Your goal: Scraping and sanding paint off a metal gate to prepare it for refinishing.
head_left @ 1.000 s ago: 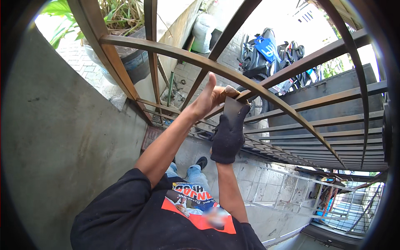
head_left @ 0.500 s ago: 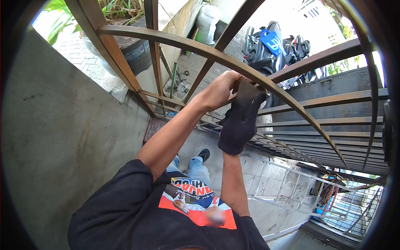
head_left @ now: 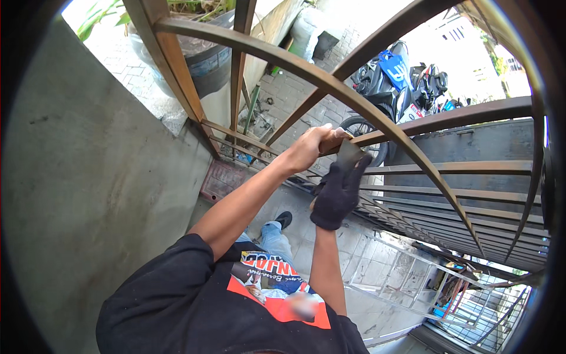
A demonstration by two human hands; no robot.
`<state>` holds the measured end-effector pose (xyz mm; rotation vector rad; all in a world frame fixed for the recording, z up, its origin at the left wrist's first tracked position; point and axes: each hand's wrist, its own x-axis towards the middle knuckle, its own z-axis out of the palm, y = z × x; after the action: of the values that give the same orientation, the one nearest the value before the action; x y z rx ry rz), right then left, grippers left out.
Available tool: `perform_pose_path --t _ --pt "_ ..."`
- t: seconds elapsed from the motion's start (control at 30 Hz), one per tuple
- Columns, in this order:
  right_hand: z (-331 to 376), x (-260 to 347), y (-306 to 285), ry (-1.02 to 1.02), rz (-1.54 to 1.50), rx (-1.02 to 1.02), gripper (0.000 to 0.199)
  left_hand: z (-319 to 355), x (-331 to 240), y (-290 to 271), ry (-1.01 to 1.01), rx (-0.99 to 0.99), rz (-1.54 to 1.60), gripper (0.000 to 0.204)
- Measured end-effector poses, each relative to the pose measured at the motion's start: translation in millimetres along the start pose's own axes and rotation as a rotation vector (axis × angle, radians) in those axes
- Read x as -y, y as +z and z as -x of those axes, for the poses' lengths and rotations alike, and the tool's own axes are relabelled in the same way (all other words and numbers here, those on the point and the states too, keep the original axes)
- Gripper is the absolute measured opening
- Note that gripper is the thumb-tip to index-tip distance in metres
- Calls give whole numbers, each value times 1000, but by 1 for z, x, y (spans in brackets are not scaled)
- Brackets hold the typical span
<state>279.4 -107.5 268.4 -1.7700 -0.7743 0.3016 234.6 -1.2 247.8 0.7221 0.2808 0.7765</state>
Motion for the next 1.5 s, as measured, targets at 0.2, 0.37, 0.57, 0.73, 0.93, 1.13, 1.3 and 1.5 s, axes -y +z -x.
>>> perform_pose_path --t 0.2,0.37,0.57,0.73,0.93,1.13,1.3,1.5 --pt "-12 29 -5 -111 -29 -53 65 -11 -30 24 219 184 -297 47" --pt "-15 14 -2 -145 30 -30 64 -2 -14 6 111 122 -218 59" --pt "-17 -18 -3 -580 419 -198 61 1 -19 25 155 146 -318 61" --pt "-10 49 -4 -69 92 -42 64 -1 -16 16 156 114 -144 58" --pt "-8 8 -2 -494 362 -169 66 0 -2 10 128 111 -223 57" --pt "-10 38 -2 -435 342 -148 63 10 -48 46 168 163 -209 57" --pt "-18 5 -12 -304 248 -93 61 7 -21 31 259 117 -297 73" --pt "-12 19 -5 -267 183 3 60 2 -9 12 181 139 -440 102"
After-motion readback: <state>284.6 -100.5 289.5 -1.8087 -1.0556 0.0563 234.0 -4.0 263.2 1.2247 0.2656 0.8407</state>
